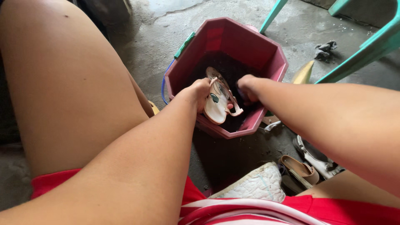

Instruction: The person retrieves a brush and washes a pair of pink slippers and a pair of beige sandals in a pink bucket of water. They scrub the soles and uppers with the brush, rinse them in the bucket, and place the cleaned items on the floor.

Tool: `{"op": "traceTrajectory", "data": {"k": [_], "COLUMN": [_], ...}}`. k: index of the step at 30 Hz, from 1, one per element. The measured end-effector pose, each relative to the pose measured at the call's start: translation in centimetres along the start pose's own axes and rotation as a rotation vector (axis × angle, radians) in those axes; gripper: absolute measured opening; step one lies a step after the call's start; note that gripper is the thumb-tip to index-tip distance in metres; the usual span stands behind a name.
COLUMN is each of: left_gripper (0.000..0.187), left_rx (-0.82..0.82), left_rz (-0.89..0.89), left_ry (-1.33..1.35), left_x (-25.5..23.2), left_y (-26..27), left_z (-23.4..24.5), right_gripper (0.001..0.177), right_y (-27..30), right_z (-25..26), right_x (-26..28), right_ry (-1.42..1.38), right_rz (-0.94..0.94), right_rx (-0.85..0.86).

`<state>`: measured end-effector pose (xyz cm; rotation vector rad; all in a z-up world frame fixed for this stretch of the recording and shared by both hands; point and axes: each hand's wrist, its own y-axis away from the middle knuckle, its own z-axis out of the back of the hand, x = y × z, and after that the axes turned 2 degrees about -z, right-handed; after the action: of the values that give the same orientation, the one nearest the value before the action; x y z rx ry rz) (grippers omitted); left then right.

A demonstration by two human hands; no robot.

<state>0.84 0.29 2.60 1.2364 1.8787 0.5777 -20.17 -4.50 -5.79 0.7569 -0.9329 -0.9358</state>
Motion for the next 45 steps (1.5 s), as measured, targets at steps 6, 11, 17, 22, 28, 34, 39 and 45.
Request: {"op": "traceTrajectory", "data": {"k": [6, 11, 17, 22, 28, 34, 39, 45], "left_gripper": [0.049, 0.034, 0.045, 0.059, 0.059, 0.058, 0.050, 0.051], "left_rx": [-0.030, 0.095, 0.067, 0.013, -0.076, -0.174, 0.094, 0.116], "left_rz": [-0.015, -0.147, -0.161, 0.036, 0.000, -0.047, -0.146, -0.229], "left_ry": [-0.013, -0.047, -0.095, -0.175, -0.095, -0.064, -0.159, -0.240], "left_x": [0.7, 0.8, 0.1, 0.2, -1.0, -1.0, -0.8, -0.6], "left_y": [-1.9, -4.6, -2.4, 0.1, -0.1, -0.6, -0.2, 2.0], "left_z": [0.8, 1.5, 1.0, -0.9, -0.8, -0.1, -1.5, -2.9], "right_gripper": [0.032, 0.030, 0.037, 0.029, 0.032, 0.054, 0.033, 0.032], "right_y": [8.5, 17.0, 12.3, 5.2, 2.1, 10.4, 19.6, 20.3], "right_z": [1.8, 0.2, -2.5, -0.1, 0.4, 2.1, 1.1, 0.7], "right_x": [1.8, 1.4, 2.0, 3.1, 0.6, 0.9, -0.5, 0.1], "right_ry": [-0.146, 0.348, 0.134, 0.054, -0.213, -0.274, -0.108, -0.111], "right_rz": [0.005, 0.408, 0.695, 0.230, -0.055, -0.114, 0.401, 0.462], "right_rx": [0.133, -0.044, -0.182, -0.149, 0.013, 0.414, 0.041, 0.008]}}
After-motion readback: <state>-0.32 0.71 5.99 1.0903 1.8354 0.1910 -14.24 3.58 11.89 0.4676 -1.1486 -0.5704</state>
